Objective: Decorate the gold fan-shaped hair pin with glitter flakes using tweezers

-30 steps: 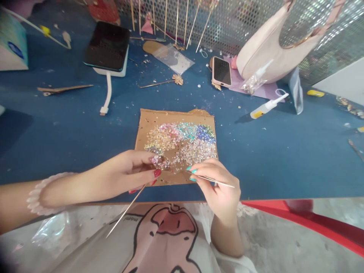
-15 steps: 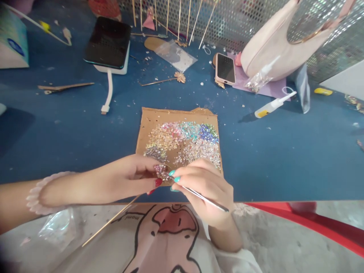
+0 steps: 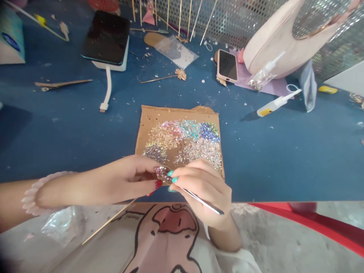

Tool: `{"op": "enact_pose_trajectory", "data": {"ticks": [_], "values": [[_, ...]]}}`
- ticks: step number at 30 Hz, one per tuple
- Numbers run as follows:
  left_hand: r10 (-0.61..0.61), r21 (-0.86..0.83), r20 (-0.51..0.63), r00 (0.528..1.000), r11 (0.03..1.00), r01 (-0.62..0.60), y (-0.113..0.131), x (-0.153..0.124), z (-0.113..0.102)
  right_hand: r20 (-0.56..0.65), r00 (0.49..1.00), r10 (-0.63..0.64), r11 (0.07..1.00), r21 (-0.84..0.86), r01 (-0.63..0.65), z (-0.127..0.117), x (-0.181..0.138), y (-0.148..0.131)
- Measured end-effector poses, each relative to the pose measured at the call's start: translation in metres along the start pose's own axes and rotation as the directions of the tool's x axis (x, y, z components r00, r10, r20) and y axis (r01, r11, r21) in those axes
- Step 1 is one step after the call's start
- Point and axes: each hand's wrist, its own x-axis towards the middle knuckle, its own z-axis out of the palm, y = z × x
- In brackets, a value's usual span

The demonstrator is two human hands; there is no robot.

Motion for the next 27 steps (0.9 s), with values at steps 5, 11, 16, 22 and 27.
{"op": "enact_pose_trajectory", "data": {"ticks": [5, 11, 16, 22, 27], "values": [[0.008, 0.011, 0.005, 1.000, 1.000, -0.008, 0.0009, -0.0008, -0.0003, 0.013, 1.000, 0.000, 1.000, -0.003, 0.000, 0.0004, -0.0001, 0.0001], [-0.002, 0.032, 0.003, 1.000, 0.999, 0.002, 0.0030, 0.0004, -0.0011, -0.008, 1.000, -0.001, 1.000, -0.003, 0.001, 0.0001, -0.0004, 0.0005], [-0.007, 0.042, -0.004, 1.000, 0.999, 0.007, 0.0025, 0.0016, -0.0013, 0.023, 1.000, -0.009, 1.000, 0.000, 0.009, -0.0025, 0.0001, 0.0005], [-0.008, 0.040, 0.008, 1.000, 0.999, 0.007, 0.0049, 0.0000, -0.0012, 0.008, 1.000, -0.007, 1.000, 0.017, 0.007, 0.0004, 0.0003, 0.0004], [0.002, 0.062, 0.008, 1.000, 0.998, -0.002, 0.0028, 0.0009, -0.0023, 0.017, 1.000, 0.006, 1.000, 0.004, -0.006, 0.0007, -0.0008, 0.0006]]}}
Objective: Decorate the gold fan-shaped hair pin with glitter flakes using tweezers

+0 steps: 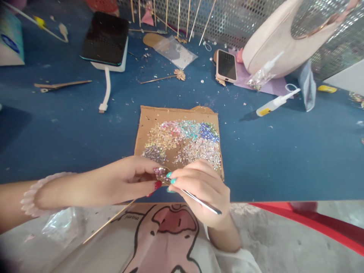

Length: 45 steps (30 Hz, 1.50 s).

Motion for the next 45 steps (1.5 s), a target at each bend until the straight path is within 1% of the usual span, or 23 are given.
{"op": "enact_pose_trajectory", "data": {"ticks": [11, 17, 23, 28, 33, 37, 45], "values": [[-0.009, -0.016, -0.006, 1.000, 1.000, 0.009, 0.001, -0.002, 0.001, -0.013, 1.000, -0.002, 1.000, -0.003, 0.002, 0.001, 0.000, -0.001], [-0.013, 0.004, -0.007, 1.000, 1.000, 0.013, 0.001, -0.001, 0.001, -0.035, 0.999, -0.006, 1.000, 0.029, 0.007, 0.002, 0.001, -0.003], [-0.011, 0.007, 0.002, 1.000, 1.000, 0.011, 0.002, 0.001, 0.000, -0.009, 1.000, -0.014, 0.999, 0.031, 0.015, 0.003, 0.001, -0.003], [0.026, 0.039, 0.002, 1.000, 0.999, -0.026, 0.002, 0.000, 0.000, -0.063, 0.997, -0.033, 0.998, 0.050, 0.036, 0.001, -0.003, 0.000], [0.005, 0.066, -0.013, 1.000, 0.998, -0.005, 0.001, -0.001, 0.000, -0.119, 0.989, -0.085, 0.994, 0.065, 0.093, -0.005, -0.007, 0.006], [0.029, 0.079, -0.019, 0.999, 0.997, -0.027, 0.001, 0.000, 0.002, -0.147, 0.981, -0.125, 0.990, 0.051, 0.134, -0.006, -0.009, 0.010], [0.069, 0.063, -0.032, 0.997, 0.996, -0.067, 0.003, 0.003, 0.005, -0.149, 0.985, -0.092, 0.996, -0.003, 0.093, -0.007, -0.009, 0.015]]}}
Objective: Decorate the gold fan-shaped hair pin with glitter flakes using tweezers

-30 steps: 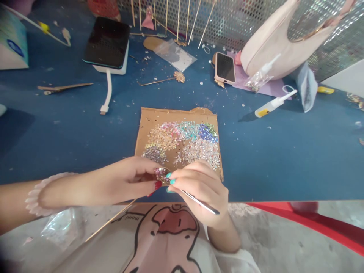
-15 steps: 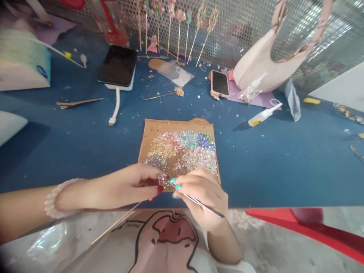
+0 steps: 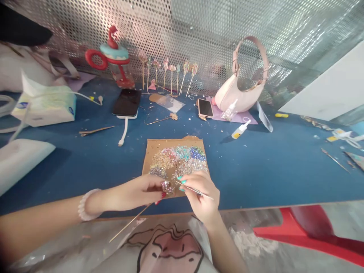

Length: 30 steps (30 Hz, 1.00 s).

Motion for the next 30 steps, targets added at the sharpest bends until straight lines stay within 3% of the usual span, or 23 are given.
{"op": "enact_pose_trajectory", "data": {"ticks": [12, 23, 27, 30], "values": [[0.053, -0.009, -0.074, 0.996, 0.999, -0.054, -0.003, -0.004, 0.003, -0.002, 1.000, -0.009, 1.000, 0.009, 0.009, -0.001, -0.004, 0.001], [0.030, 0.047, 0.015, 0.999, 0.998, -0.031, -0.002, -0.003, 0.003, 0.059, 0.998, 0.021, 1.000, 0.013, -0.021, 0.003, 0.003, 0.000], [0.026, 0.049, 0.016, 1.000, 0.998, -0.027, -0.004, -0.002, 0.002, 0.222, 0.973, 0.056, 0.998, -0.016, -0.054, -0.013, 0.029, -0.004], [0.019, 0.048, 0.008, 1.000, 0.999, -0.019, -0.005, 0.000, 0.003, 0.423, 0.903, 0.080, 0.995, -0.094, -0.044, -0.024, 0.062, 0.007]]}}
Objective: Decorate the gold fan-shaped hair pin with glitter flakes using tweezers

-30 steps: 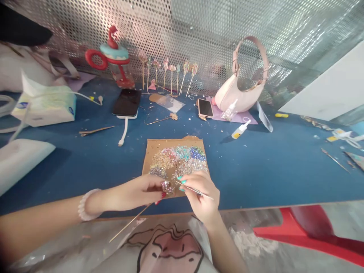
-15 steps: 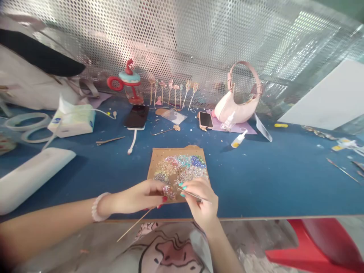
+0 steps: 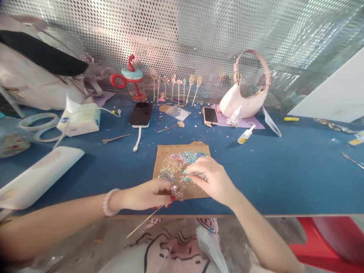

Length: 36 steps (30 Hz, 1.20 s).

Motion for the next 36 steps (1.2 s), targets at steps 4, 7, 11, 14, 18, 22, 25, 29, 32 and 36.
{"op": "enact_pose_trajectory", "data": {"ticks": [4, 7, 11, 14, 18, 22, 25, 29, 32, 36], "values": [[0.002, -0.005, -0.001, 1.000, 1.000, -0.002, 0.001, 0.002, 0.000, 0.137, 0.988, 0.073, 0.996, -0.065, -0.065, -0.005, 0.029, 0.034], [0.014, -0.018, 0.008, 1.000, 1.000, -0.013, 0.002, 0.002, 0.000, 0.177, 0.977, 0.122, 0.990, -0.087, -0.108, 0.006, 0.032, 0.056], [0.034, -0.038, 0.022, 0.999, 0.999, -0.033, 0.001, -0.001, 0.000, 0.194, 0.968, 0.162, 0.984, -0.104, -0.144, 0.016, 0.023, 0.063], [0.039, -0.042, 0.025, 0.999, 0.998, -0.037, -0.001, -0.003, -0.001, 0.200, 0.962, 0.186, 0.980, -0.107, -0.167, 0.016, 0.022, 0.062], [0.006, -0.043, 0.023, 1.000, 0.999, -0.005, 0.000, -0.004, 0.000, 0.208, 0.957, 0.203, 0.977, -0.104, -0.185, 0.015, 0.023, 0.062], [-0.003, -0.033, 0.020, 1.000, 0.999, 0.003, 0.003, -0.004, -0.001, 0.211, 0.957, 0.200, 0.978, -0.099, -0.183, 0.016, 0.023, 0.060], [-0.007, -0.049, 0.019, 1.000, 0.999, 0.008, 0.003, -0.005, -0.001, 0.212, 0.958, 0.193, 0.980, -0.096, -0.176, 0.016, 0.024, 0.059], [0.001, -0.073, 0.027, 1.000, 0.997, 0.001, 0.003, -0.005, -0.002, 0.212, 0.961, 0.180, 0.982, -0.101, -0.161, 0.017, 0.024, 0.059], [-0.009, -0.086, 0.029, 1.000, 0.996, 0.011, 0.002, -0.004, -0.003, 0.215, 0.963, 0.162, 0.984, -0.115, -0.140, 0.017, 0.025, 0.058], [-0.018, -0.091, 0.035, 0.999, 0.996, 0.021, -0.001, -0.003, -0.003, 0.222, 0.966, 0.131, 0.986, -0.130, -0.103, 0.017, 0.025, 0.057]]}}
